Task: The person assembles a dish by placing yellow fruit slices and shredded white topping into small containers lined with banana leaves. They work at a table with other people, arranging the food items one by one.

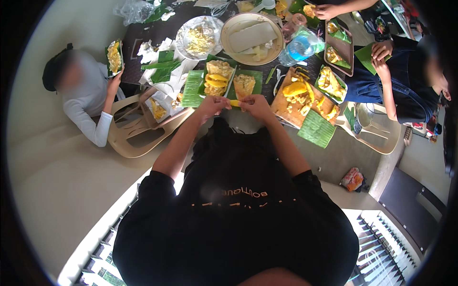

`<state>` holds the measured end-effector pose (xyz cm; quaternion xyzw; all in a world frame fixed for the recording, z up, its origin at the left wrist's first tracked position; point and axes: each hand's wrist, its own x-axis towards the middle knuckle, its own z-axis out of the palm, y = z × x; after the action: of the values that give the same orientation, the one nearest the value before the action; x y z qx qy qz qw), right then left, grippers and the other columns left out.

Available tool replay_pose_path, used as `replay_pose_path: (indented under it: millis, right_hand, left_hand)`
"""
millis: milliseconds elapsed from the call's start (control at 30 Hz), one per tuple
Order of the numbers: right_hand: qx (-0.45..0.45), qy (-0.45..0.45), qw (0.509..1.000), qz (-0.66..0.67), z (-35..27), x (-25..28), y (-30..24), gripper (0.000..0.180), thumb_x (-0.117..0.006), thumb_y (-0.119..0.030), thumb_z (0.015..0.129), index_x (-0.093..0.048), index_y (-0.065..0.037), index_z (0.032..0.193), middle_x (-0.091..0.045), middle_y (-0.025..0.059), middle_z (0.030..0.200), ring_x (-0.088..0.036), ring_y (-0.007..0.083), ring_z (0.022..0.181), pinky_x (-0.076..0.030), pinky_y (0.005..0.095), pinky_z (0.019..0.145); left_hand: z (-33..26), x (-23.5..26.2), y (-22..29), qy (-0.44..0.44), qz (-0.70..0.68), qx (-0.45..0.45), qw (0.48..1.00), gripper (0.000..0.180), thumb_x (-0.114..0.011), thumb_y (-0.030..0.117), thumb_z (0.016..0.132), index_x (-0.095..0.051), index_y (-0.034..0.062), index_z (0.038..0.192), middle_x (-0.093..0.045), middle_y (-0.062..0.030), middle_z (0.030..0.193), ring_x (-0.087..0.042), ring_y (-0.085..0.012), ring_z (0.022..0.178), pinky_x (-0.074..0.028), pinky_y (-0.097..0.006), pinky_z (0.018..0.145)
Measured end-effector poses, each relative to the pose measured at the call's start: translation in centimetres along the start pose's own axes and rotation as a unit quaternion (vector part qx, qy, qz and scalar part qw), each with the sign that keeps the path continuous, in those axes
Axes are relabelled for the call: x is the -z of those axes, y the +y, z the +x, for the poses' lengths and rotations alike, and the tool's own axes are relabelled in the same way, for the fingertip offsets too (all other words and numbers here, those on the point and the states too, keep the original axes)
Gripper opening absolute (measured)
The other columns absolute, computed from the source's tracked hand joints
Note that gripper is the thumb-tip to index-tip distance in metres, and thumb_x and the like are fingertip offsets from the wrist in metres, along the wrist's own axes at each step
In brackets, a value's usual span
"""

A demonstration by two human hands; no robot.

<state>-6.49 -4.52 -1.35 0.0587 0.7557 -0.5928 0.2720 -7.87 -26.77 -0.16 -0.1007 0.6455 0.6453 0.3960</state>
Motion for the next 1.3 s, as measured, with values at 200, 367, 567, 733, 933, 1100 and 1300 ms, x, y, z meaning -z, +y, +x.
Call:
replay_pose_path:
  millis: [200, 367, 567, 733, 933, 1100, 1300]
  right_hand:
    - [-0.002, 0.054, 0.999, -0.008, 2.5, -5.6, -0.4, 0.032, -0.074, -0.024, 0.075, -0.071, 0.0, 0.095, -0.07, 0.0092, 0.079, -0.066, 0.0147, 0.07, -0.052, 0.0281, 0.065]
    - [-0.013, 0.069, 0.997, -0.016, 4.7, -7.3, -0.6, 0.033, -0.074, -0.025, 0.074, -0.07, 0.0, 0.096, -0.07, 0.0097, 0.079, -0.067, 0.0153, 0.072, -0.052, 0.0279, 0.068]
    - [-0.007, 0.088, 0.994, -0.059, 6.6, -7.8, -0.3, 0.031, -0.074, -0.026, 0.074, -0.072, -0.002, 0.094, -0.07, 0.0109, 0.081, -0.067, 0.0165, 0.073, -0.053, 0.0288, 0.069]
    - [-0.007, 0.086, 0.996, -0.033, 6.8, -7.8, -0.1, 0.029, -0.075, -0.024, 0.073, -0.073, -0.003, 0.092, -0.071, 0.0091, 0.082, -0.068, 0.0165, 0.073, -0.053, 0.0291, 0.069]
    - [-0.043, 0.115, 0.991, -0.045, 6.3, -8.1, -0.7, 0.026, -0.075, -0.021, 0.072, -0.073, -0.004, 0.092, -0.071, 0.0087, 0.083, -0.068, 0.0162, 0.074, -0.053, 0.0287, 0.071]
    - [-0.03, 0.129, 0.989, -0.059, 6.4, -8.9, -0.1, 0.026, -0.076, -0.017, 0.069, -0.072, -0.004, 0.092, -0.071, 0.009, 0.084, -0.068, 0.017, 0.077, -0.053, 0.029, 0.073]
    - [-0.021, 0.16, 0.984, -0.076, 6.0, -9.4, -1.0, 0.027, -0.075, -0.014, 0.067, -0.071, -0.004, 0.092, -0.071, 0.0092, 0.086, -0.068, 0.0194, 0.079, -0.053, 0.0308, 0.075]
  left_hand:
    - [-0.5, 5.0, 0.0, 0.041, 0.071, -0.012, 0.997, 0.023, -0.067, 0.017, 0.085, -0.067, 0.0016, 0.101, -0.069, -0.0015, 0.082, -0.048, -0.0028, 0.057, -0.037, -0.018, 0.052]
    - [2.1, 7.3, -2.2, 0.043, 0.074, -0.068, 0.994, 0.019, -0.068, 0.017, 0.084, -0.069, 0.0017, 0.097, -0.067, 0.0007, 0.077, -0.048, -0.0027, 0.056, -0.037, -0.019, 0.051]
    - [1.9, 8.0, -0.9, 0.043, 0.137, -0.026, 0.989, 0.018, -0.067, 0.02, 0.084, -0.07, 0.0031, 0.091, -0.066, 0.0027, 0.074, -0.049, -0.0038, 0.056, -0.037, -0.02, 0.051]
    - [1.2, 8.5, 0.1, 0.052, 0.095, -0.019, 0.994, 0.02, -0.071, 0.015, 0.079, -0.071, -0.0014, 0.089, -0.069, -0.0025, 0.077, -0.054, -0.0071, 0.061, -0.042, -0.022, 0.057]
    - [2.8, 9.6, -0.9, 0.044, 0.166, -0.058, 0.983, 0.021, -0.071, 0.014, 0.079, -0.07, -0.0029, 0.091, -0.069, -0.0061, 0.08, -0.061, -0.0099, 0.069, -0.046, -0.024, 0.062]
    - [4.8, 10.7, -3.6, 0.031, 0.177, -0.146, 0.973, 0.021, -0.072, 0.01, 0.08, -0.068, -0.0031, 0.095, -0.068, -0.0056, 0.078, -0.059, -0.0076, 0.067, -0.045, -0.022, 0.06]
    - [4.2, 10.6, -1.7, -0.015, 0.14, -0.111, 0.984, 0.019, -0.069, 0.006, 0.082, -0.067, -0.0012, 0.1, -0.067, -0.0024, 0.075, -0.053, -0.0028, 0.059, -0.039, -0.019, 0.051]
